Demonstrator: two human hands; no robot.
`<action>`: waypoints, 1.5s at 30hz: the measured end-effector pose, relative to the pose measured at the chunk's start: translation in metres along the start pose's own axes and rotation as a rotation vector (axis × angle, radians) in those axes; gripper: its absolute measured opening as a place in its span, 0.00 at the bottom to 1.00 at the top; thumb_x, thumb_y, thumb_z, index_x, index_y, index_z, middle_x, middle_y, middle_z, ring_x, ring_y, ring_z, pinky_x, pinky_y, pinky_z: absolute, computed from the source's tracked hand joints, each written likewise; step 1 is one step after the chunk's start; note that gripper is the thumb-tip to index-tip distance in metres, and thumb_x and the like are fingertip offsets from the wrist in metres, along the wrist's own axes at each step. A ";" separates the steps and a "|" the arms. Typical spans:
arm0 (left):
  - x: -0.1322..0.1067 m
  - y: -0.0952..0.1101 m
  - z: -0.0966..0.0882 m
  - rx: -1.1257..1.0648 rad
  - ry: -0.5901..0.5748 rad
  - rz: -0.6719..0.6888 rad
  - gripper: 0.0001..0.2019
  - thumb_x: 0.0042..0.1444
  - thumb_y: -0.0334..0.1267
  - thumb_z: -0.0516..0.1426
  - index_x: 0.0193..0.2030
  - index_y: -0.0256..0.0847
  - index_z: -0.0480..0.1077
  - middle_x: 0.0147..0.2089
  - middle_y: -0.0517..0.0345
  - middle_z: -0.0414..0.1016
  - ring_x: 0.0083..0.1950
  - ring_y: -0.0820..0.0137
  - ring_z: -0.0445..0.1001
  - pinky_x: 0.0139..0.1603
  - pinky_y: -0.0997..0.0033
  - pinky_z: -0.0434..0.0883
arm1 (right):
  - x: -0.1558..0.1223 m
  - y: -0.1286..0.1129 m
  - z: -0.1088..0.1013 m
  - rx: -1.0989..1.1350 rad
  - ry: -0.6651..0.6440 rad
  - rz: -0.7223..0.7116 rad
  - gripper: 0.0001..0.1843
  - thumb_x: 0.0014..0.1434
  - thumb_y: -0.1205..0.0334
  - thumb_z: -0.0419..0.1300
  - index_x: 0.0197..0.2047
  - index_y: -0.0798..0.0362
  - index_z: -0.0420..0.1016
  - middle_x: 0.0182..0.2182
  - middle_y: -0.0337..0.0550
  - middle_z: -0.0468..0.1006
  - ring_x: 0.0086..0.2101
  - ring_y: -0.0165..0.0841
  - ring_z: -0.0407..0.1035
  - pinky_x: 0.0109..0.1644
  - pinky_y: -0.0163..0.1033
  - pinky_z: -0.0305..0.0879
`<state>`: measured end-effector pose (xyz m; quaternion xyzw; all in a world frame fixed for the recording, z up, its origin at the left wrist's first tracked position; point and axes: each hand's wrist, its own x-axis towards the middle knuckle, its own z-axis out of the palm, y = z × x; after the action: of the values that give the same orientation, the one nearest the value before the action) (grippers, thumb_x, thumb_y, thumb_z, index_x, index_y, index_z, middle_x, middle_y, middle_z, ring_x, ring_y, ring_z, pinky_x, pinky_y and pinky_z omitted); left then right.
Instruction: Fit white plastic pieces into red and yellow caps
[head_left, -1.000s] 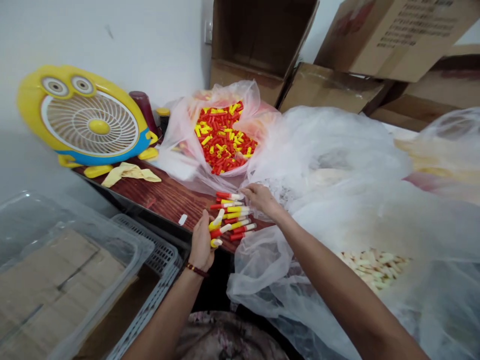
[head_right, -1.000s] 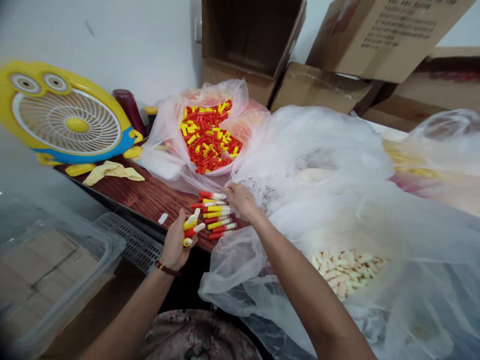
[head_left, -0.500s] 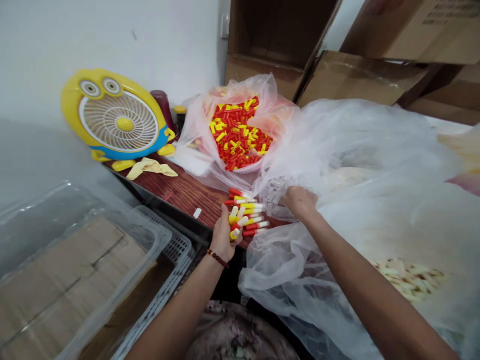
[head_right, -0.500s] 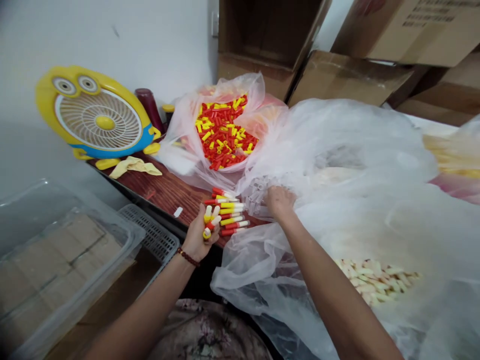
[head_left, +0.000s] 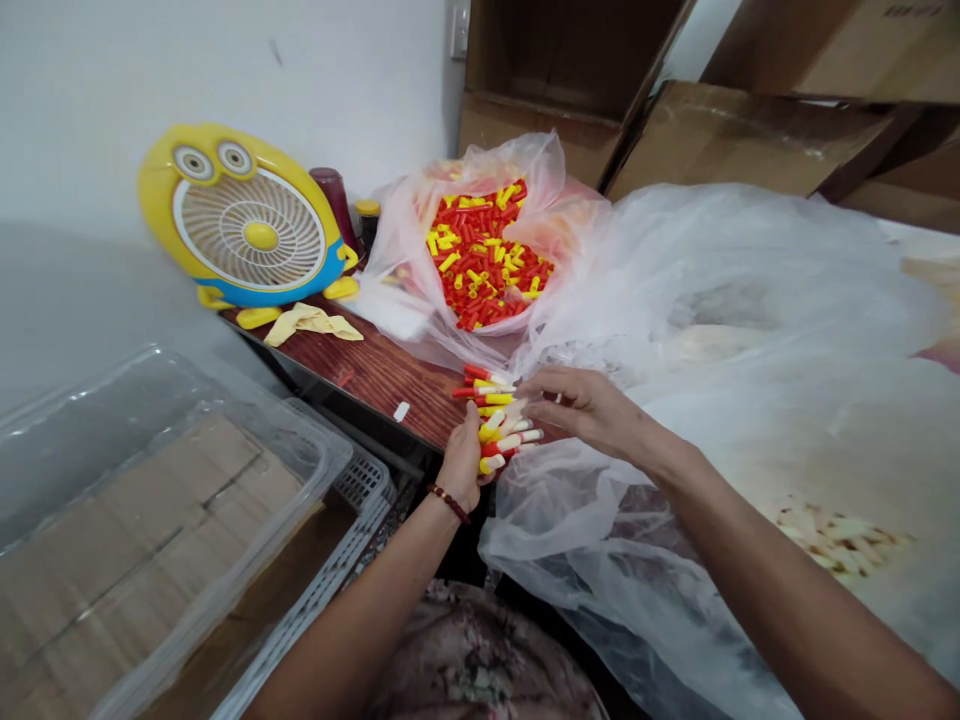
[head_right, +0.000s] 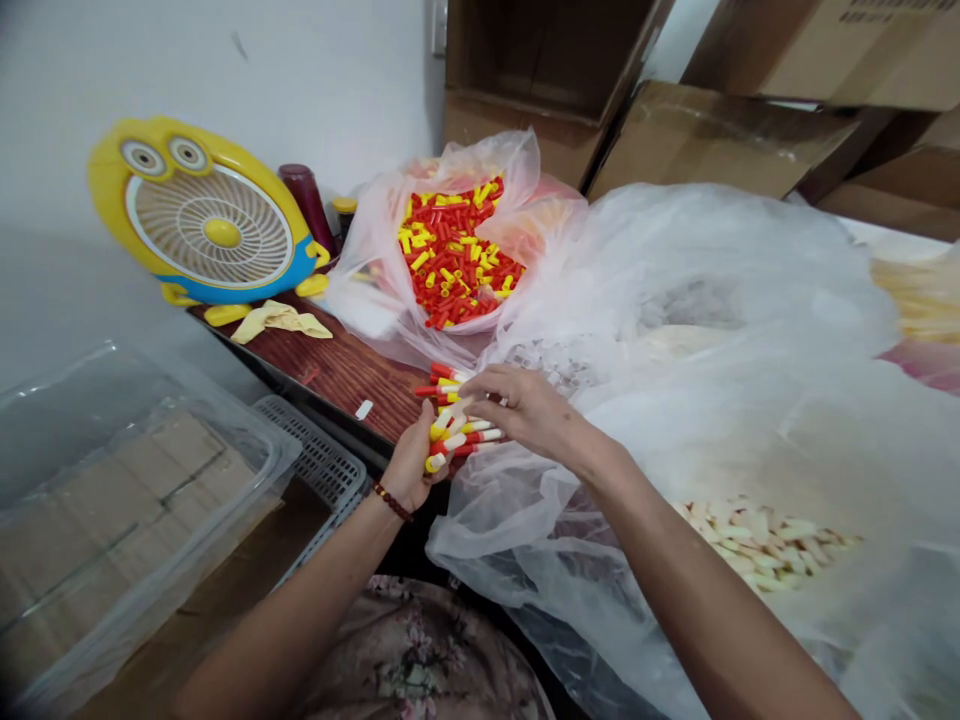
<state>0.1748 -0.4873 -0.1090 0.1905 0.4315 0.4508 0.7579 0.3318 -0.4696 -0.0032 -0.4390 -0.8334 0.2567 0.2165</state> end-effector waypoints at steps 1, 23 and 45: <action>-0.001 -0.001 0.000 0.022 0.000 -0.002 0.27 0.55 0.64 0.52 0.38 0.38 0.68 0.20 0.64 0.67 0.13 0.81 0.60 0.11 0.84 0.47 | 0.001 -0.003 0.003 -0.058 -0.029 -0.033 0.12 0.63 0.57 0.55 0.43 0.52 0.77 0.39 0.45 0.77 0.38 0.33 0.70 0.40 0.34 0.62; -0.016 -0.005 0.001 0.132 -0.102 0.167 0.26 0.48 0.60 0.60 0.33 0.34 0.73 0.27 0.54 0.75 0.23 0.74 0.70 0.20 0.79 0.66 | -0.006 0.006 0.024 -0.071 -0.053 0.159 0.18 0.64 0.53 0.50 0.33 0.55 0.75 0.24 0.39 0.72 0.26 0.29 0.64 0.30 0.32 0.56; -0.016 0.005 -0.013 0.275 -0.138 0.267 0.24 0.51 0.59 0.58 0.24 0.36 0.70 0.23 0.56 0.69 0.21 0.76 0.65 0.19 0.78 0.60 | -0.013 -0.005 0.028 0.224 -0.114 0.297 0.14 0.61 0.51 0.53 0.37 0.52 0.72 0.25 0.39 0.73 0.22 0.29 0.67 0.24 0.33 0.63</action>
<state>0.1579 -0.4990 -0.1051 0.3780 0.4071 0.4698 0.6860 0.3191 -0.4895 -0.0240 -0.5152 -0.7365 0.4015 0.1761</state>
